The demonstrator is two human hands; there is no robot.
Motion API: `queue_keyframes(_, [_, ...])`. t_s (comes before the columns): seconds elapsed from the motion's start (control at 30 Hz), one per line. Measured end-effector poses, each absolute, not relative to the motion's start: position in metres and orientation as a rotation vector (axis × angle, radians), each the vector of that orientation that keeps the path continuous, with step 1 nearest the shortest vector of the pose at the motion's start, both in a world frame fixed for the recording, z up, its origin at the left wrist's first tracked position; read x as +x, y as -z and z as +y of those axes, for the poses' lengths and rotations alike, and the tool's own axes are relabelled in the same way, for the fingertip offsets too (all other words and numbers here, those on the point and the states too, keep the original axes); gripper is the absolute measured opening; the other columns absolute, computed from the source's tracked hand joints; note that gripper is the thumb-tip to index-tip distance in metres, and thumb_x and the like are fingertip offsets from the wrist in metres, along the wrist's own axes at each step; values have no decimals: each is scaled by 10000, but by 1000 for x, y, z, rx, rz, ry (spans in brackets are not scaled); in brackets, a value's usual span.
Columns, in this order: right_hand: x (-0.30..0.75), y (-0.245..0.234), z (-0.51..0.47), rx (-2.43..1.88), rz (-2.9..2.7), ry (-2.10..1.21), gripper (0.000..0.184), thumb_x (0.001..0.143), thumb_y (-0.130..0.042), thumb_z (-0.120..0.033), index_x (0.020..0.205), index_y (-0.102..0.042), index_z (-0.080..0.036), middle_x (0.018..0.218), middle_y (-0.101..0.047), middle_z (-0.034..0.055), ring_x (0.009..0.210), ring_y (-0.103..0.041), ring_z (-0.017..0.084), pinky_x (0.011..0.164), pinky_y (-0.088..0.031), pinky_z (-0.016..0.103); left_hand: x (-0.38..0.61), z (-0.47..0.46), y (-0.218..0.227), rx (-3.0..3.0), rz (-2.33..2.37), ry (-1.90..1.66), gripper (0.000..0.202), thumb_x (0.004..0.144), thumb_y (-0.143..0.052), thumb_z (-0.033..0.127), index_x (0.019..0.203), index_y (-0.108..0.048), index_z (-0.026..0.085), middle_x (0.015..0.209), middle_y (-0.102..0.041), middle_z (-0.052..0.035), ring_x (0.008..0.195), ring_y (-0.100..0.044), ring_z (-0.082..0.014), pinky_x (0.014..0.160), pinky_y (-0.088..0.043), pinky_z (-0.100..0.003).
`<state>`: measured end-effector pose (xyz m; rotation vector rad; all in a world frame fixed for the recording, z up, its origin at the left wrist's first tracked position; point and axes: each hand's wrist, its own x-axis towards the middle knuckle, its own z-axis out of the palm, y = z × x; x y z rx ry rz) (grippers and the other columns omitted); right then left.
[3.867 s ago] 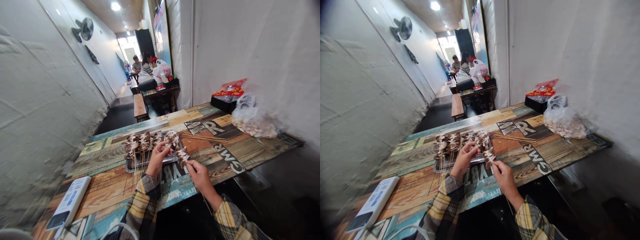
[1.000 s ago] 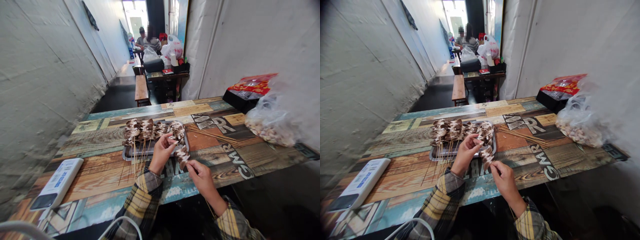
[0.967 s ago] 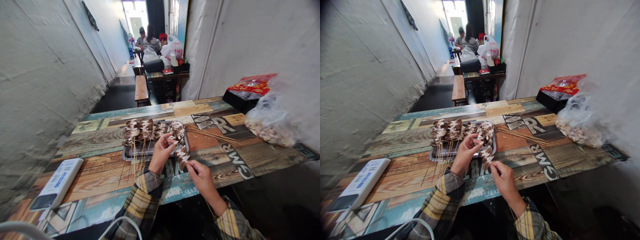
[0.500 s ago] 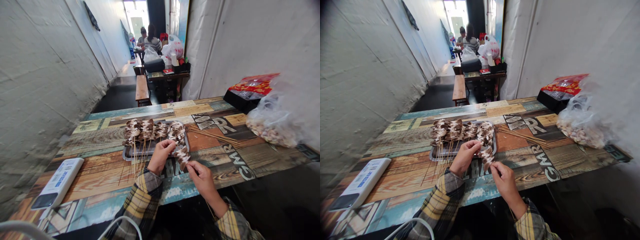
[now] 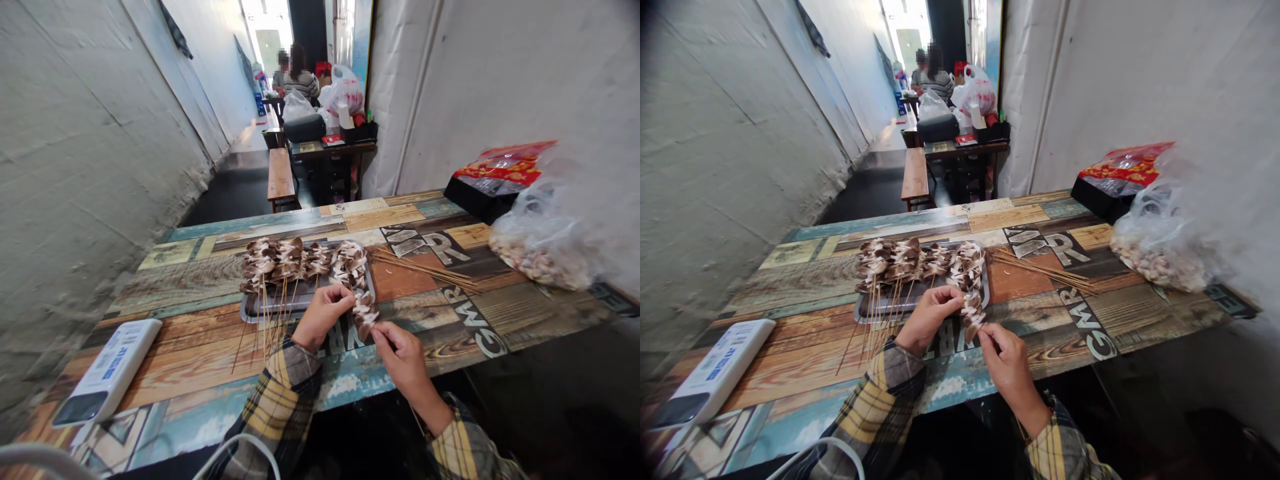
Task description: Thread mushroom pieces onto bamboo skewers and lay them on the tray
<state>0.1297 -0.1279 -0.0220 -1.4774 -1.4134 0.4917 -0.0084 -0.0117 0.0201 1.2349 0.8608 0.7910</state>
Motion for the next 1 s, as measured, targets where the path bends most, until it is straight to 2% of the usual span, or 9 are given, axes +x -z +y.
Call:
queue_keyframes(0.13, [130, 20, -128, -1474, -1421, -489, 218, 908, -499, -255, 795, -668, -176, 659, -651, 1, 585, -587, 129, 592, -427, 210, -10, -12, -24, 1263, 808, -768, 237, 666, -737, 343, 647, -652, 123, 623, -575, 4, 582, -468, -87, 570, -357, -206])
queue_keyframes(0.3, [129, 20, -128, -1453, -1478, -548, 221, 908, -490, -247, 786, -660, -174, 665, -656, 5, 583, -585, 127, 587, -417, 211, -18, -2, -21, 1239, 906, -1008, 276, 779, -631, 387, 885, -704, 143, 742, -633, -18, 627, -514, -102, 600, -399, -212])
queue_keyframes(0.4, [128, 21, -128, -1423, -1562, -534, 202, 895, -496, -220, 763, -641, -174, 661, -645, 1, 596, -591, 125, 598, -411, 213, -22, 7, -13, 1333, 1049, -1154, 236, 792, -609, 359, 863, -697, 152, 726, -633, -15, 624, -524, -115, 592, -402, -221])
queue_keyframes(0.53, [128, 19, -129, -1405, -1545, -539, 201, 889, -497, -218, 748, -633, -174, 634, -624, -8, 573, -575, 119, 587, -408, 210, -22, 16, -5, 1689, 1193, -1202, 128, 781, -600, 232, 823, -701, 166, 809, -668, -43, 766, -591, -164, 710, -435, -265])
queue_keyframes(0.73, [131, 19, -128, -1423, -1367, -599, 233, 895, -498, -271, 768, -663, -169, 609, -615, -10, 544, -553, 118, 543, -403, 206, -11, 24, 0, 2236, 1303, -1003, 185, 818, -550, 172, 908, -711, 176, 801, -608, -64, 784, -566, -189, 732, -430, -308])
queue_keyframes(1.0, [132, 20, -126, -1419, -1362, -585, 235, 888, -502, -274, 746, -657, -169, 602, -606, -14, 539, -544, 116, 552, -397, 211, -2, 27, -1, 2423, 1384, -940, 154, 790, -560, 142, 785, -709, 183, 807, -586, -71, 845, -546, -213, 766, -420, -333])
